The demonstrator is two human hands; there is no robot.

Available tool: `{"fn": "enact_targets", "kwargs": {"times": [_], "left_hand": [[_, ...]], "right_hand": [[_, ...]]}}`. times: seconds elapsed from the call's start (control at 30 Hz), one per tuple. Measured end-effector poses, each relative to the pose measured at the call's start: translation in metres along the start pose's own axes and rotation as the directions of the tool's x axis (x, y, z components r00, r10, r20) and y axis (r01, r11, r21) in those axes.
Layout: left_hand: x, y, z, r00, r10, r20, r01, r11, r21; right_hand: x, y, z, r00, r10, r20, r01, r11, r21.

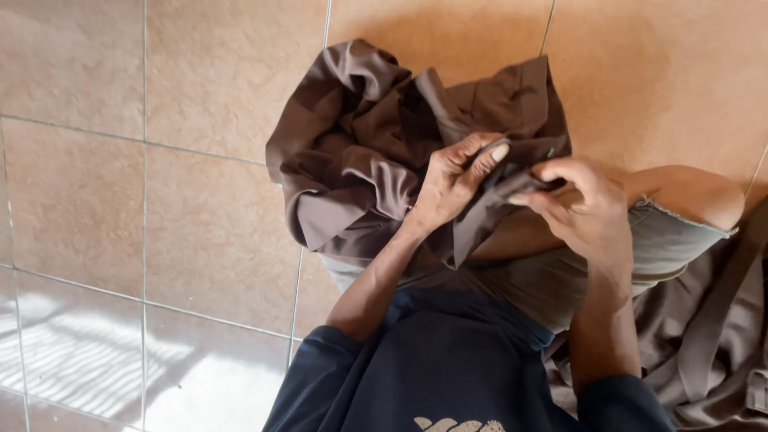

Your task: Folding brown trousers into neat rectangles while sitting on the floor.

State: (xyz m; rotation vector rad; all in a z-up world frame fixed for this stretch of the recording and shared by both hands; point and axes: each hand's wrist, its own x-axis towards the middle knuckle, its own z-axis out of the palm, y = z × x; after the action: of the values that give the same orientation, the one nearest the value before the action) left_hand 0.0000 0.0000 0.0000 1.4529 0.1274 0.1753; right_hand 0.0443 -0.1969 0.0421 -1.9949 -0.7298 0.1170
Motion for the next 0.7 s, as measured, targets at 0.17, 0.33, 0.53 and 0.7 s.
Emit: {"fn": "enact_targets", "kwargs": {"times": [0.17,0.33,0.53,0.7], "left_hand": [[-0.004,0.0,-0.001,0.997,0.075,-0.014,-0.075,0.997,-0.026],[-0.005,-0.008,-0.004,0.994,0.112,0.003,-0.112,0.991,-0.074],[0.002,-0.007,-0.009,0.995,0.084,0.047,-0.08,0.993,-0.083],[0.028,0.002,-0.017,0.962,0.265,0.064,-0.229,0.656,0.719]], "right_hand": [[0.024,0.04,0.008,0.985,-0.173,-0.004,0.173,0.984,0.032],[0.028,0.042,0.01,0.988,-0.152,0.034,0.151,0.988,0.018],[0.021,0.042,0.02,0.984,-0.144,-0.103,0.125,0.977,-0.17],[-0.061,-0.004,0.078,0.971,0.128,0.2,-0.067,0.956,-0.286]]}}
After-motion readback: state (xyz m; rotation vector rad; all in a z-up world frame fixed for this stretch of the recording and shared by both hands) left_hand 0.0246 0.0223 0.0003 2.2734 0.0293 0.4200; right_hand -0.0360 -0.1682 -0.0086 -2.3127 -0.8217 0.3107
